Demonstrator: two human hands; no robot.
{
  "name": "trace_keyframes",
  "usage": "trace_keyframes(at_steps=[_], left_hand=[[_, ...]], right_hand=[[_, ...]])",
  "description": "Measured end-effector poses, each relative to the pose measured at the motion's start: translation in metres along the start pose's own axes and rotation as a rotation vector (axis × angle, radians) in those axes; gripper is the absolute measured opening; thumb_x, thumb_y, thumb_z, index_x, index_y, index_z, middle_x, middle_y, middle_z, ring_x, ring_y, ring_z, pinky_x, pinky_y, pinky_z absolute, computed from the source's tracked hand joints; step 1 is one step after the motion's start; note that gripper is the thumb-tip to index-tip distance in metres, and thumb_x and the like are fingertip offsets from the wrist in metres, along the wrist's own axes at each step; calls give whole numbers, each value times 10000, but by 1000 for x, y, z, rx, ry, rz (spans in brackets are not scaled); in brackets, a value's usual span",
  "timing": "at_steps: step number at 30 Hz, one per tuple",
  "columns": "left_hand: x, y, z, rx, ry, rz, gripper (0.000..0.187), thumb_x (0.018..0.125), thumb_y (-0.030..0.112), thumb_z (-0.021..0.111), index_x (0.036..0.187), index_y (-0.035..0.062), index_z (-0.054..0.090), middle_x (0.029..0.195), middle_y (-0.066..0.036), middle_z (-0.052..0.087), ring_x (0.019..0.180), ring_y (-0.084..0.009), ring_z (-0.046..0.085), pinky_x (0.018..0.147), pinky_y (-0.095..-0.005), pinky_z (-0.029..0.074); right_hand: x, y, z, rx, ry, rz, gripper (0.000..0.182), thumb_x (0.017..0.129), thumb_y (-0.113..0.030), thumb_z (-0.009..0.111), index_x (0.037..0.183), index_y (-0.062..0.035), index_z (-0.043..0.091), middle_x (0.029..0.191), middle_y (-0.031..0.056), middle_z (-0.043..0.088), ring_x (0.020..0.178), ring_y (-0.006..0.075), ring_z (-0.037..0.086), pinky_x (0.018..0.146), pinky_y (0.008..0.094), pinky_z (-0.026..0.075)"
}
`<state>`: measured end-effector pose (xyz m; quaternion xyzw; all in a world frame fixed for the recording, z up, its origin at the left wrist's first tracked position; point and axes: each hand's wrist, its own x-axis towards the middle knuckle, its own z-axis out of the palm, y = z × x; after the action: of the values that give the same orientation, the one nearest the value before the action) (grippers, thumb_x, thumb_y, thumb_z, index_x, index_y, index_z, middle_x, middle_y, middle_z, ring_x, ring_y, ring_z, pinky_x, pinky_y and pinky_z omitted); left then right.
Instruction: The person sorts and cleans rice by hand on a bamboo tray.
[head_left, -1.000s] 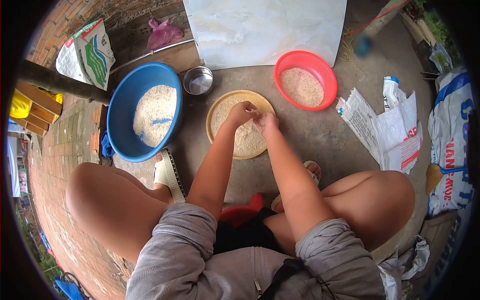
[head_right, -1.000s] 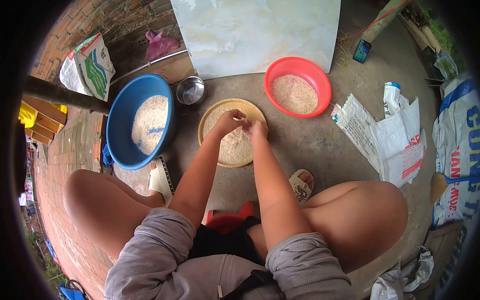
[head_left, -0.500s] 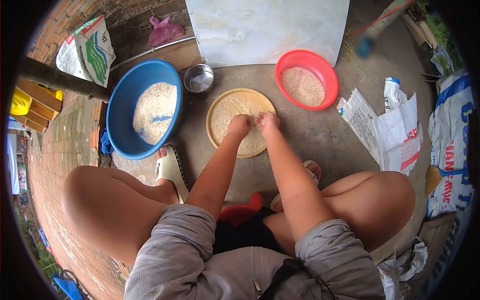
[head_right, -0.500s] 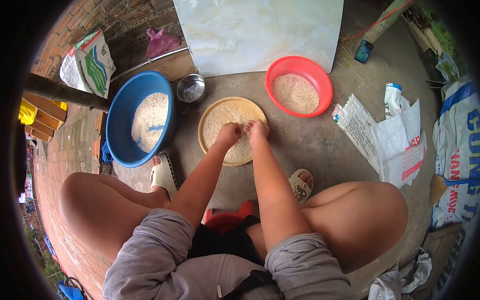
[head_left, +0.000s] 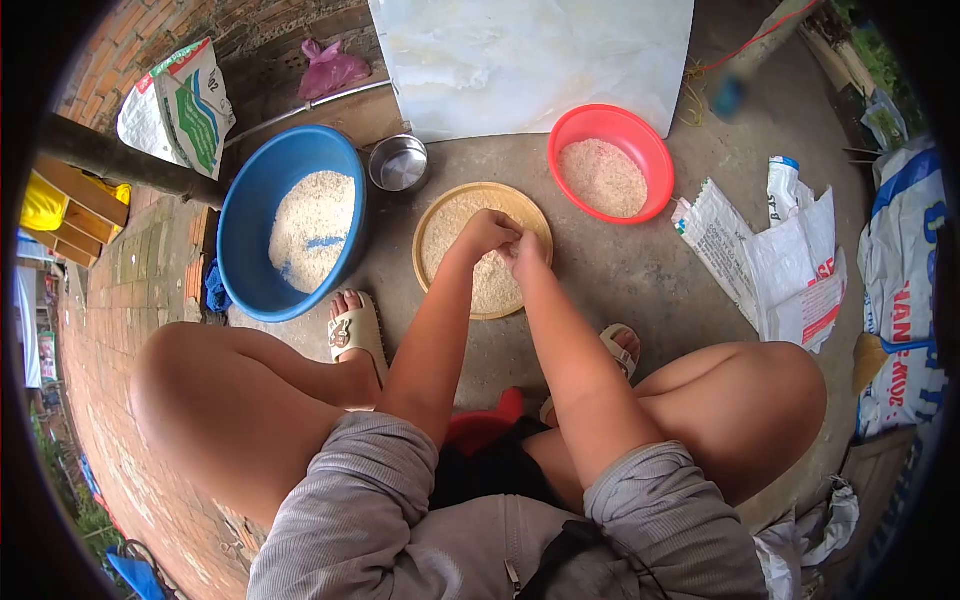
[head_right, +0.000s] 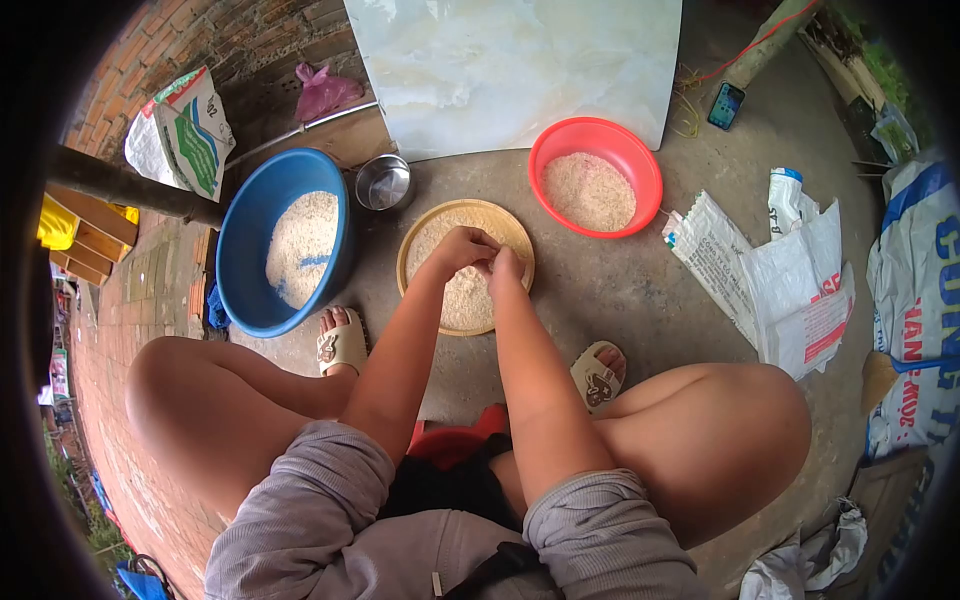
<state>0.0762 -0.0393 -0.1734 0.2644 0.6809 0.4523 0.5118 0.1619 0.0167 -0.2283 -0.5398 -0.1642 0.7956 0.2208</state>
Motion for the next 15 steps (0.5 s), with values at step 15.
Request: trace_keyframes(at_steps=[15], left_hand=[[6,-62,24,891,317,47,159,706,146,623,844,69,636,880,-150,639,879,-311,619,767,-390,494]], right_hand=[[9,-8,-11,6,124,77,203,828,-118,400,778,-10,565,641,55,531,509,155,490,488,282,434]])
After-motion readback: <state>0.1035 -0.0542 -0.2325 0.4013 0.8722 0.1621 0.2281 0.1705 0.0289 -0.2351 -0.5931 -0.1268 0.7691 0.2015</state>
